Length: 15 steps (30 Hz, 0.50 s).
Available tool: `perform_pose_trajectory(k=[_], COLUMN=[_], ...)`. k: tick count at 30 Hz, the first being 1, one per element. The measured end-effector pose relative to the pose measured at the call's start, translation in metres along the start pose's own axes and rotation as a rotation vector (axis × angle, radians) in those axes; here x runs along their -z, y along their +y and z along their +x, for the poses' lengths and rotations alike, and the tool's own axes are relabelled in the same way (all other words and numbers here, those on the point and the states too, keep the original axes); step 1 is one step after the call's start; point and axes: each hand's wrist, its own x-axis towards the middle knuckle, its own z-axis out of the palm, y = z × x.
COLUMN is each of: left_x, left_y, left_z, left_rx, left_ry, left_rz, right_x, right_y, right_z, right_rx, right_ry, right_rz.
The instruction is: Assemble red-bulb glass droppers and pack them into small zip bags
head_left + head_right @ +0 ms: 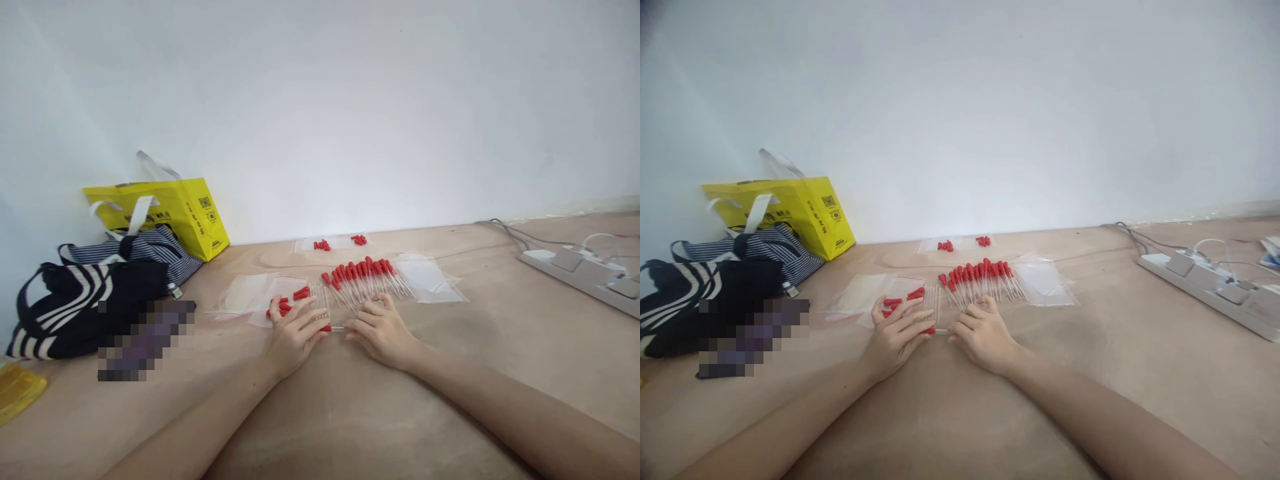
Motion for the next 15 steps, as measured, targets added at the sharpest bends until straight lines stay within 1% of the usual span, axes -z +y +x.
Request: perform_pose_trajectory(k=[4,12,15], left_x=[0.0003,-0.0039,-0.0052], left_y=[0.0029,0.0067,0.0061], left_z=[0.0007,0.0015,0.0014], left_rx=[-0.003,0.007,0.013], left_ry=[-0.013,0.000,-0.034], left_rz=[-0.038,-0.134,-0.154], right_x=[-0.0012,-0.0083,-0.0087], right_y=[-0.0003,-0.0021,-0.0021], right_z=[-0.0017,-0.0026,-0.0014], right_rx=[-0.002,-0.016,-0.016], right_ry=[-0.004,-0.003,-0.026], right_rz=[0.020,0.062,0.065])
